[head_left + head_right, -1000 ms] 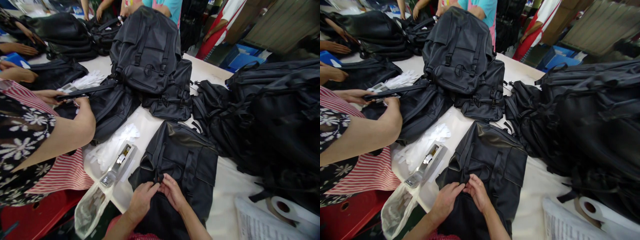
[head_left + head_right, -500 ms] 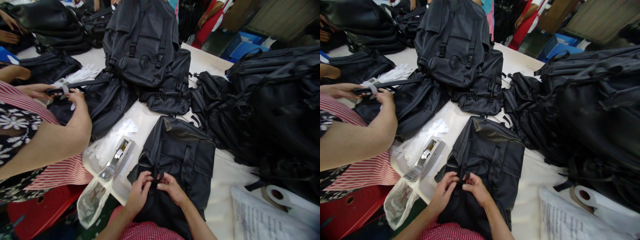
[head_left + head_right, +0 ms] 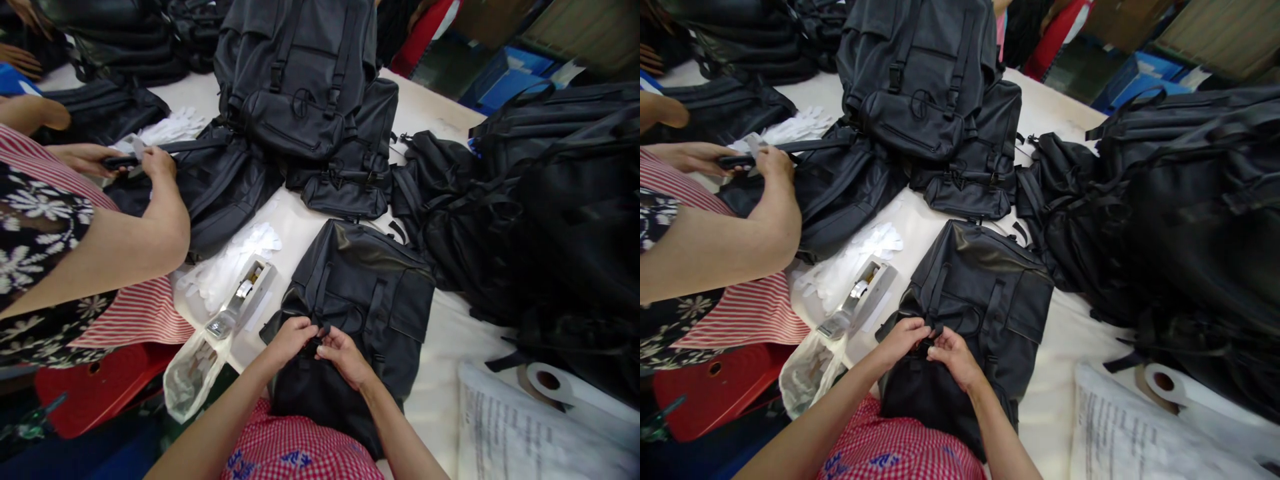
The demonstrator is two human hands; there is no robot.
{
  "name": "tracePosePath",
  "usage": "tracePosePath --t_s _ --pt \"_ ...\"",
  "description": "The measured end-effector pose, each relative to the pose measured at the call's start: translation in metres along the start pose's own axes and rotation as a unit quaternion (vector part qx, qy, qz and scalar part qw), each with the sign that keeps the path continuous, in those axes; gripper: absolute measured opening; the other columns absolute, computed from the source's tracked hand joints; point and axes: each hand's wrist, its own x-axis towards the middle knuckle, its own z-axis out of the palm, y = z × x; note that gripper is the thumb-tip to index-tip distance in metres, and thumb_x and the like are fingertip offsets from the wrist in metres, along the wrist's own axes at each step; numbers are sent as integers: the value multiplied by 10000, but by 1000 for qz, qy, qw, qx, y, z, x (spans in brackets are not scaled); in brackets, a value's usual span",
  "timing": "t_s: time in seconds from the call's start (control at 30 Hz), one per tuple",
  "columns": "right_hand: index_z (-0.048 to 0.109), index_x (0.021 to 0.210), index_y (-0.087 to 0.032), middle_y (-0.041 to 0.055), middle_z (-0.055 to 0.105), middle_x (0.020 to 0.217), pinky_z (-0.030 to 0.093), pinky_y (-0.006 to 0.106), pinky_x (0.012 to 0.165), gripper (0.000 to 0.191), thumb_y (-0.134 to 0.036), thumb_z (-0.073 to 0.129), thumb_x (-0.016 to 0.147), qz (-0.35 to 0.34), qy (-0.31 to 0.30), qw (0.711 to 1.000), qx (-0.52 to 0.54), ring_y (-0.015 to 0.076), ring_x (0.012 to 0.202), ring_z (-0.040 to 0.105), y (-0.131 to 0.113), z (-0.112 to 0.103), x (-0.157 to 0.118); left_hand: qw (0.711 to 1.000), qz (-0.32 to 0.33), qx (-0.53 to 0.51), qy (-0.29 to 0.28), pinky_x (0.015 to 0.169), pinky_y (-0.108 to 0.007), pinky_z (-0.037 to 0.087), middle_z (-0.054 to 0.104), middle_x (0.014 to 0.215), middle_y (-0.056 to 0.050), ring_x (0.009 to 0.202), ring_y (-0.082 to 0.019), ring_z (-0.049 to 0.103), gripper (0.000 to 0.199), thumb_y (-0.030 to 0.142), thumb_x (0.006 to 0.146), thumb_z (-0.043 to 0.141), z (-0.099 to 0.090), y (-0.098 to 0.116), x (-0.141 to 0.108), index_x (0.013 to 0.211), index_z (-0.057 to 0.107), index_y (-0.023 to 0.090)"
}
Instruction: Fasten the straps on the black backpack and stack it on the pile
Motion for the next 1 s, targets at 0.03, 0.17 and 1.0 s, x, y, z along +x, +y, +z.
tracePosePath --t_s 0.03,0.17,1.0 --pt "660 949 -205 -9 596 802 482 276 689 373 -336 817 637 -6 6 1000 -2 141 749 535 0 1 -1 1000 -9 -14 0 530 -253 239 379 525 78 527 -91 357 280 443 681 557 1 0 1 596 471 191" --pt "620 842 -197 -35 531 703 469 271 672 286 -424 750 725 -27 35 999 -17 116 651 515 -1 6 -4 998 -28 -51 1 521 -250 245 355 514 86 509 -85 348 277 437 647 566 2 1 2 591 439 197" --pt "495 814 -225 -69 462 670 455 259 596 400 -345 798 581 0 87 996 -37 105 603 463 -3 25 2 998 -19 -8 62 436 -229 282 393 409 86 395 -71 378 421 585 657 592 -3 -14 17 555 461 198"
